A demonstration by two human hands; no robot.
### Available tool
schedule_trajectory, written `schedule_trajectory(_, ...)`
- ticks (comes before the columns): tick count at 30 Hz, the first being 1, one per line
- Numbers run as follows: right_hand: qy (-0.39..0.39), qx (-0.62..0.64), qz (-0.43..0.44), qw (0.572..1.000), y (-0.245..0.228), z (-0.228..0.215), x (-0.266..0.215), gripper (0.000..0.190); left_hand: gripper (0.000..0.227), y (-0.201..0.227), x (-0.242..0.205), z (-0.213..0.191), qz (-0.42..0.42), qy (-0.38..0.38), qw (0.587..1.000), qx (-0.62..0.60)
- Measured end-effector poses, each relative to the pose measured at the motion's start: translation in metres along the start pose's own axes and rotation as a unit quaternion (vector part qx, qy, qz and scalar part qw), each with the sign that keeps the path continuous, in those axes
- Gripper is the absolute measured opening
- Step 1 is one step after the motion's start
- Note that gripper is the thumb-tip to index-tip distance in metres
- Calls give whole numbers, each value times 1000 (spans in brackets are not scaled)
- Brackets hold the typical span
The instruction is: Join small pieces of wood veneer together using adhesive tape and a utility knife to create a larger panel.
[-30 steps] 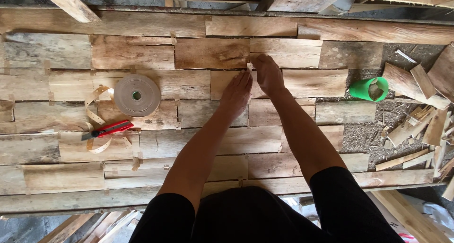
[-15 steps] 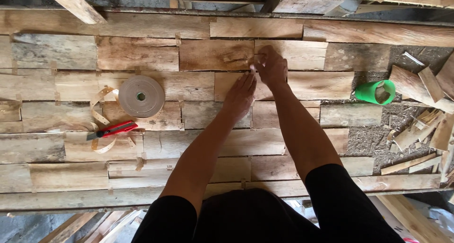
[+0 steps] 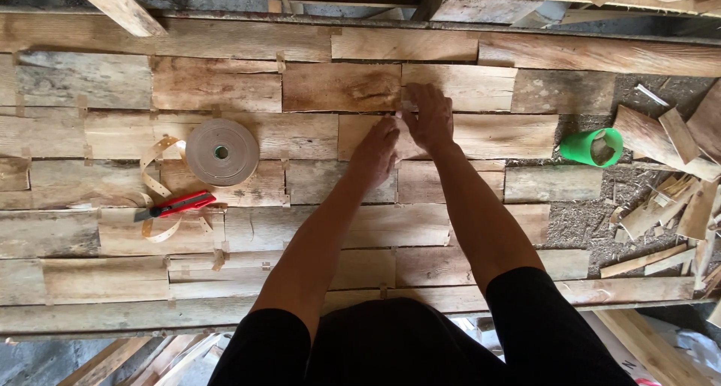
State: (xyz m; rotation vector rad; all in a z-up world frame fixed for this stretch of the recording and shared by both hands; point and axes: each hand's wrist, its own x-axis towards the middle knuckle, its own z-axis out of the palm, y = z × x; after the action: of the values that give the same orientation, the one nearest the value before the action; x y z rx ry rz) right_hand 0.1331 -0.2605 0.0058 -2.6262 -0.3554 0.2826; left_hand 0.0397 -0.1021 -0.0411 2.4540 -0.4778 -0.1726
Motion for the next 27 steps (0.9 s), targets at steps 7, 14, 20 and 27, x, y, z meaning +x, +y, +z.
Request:
schedule_trajectory(7,16,-51,-63,997,-6,-10,-10,58,51,12,-15,-29,17,59,998,-1)
schedule_trajectory(14,36,-16,-94,995,0,-13,-46,53,51,35,-105,-44,-39,162,984,-61)
schedule_trajectory(20,102,27,-104,989,-15,1,-139,38,44,61,-228,-43,-127,224,962,-87)
schedule_trajectory(27,107,76,-135,982,-48,7,-254,32,48,78,-331,-25,-213,279,936,-13)
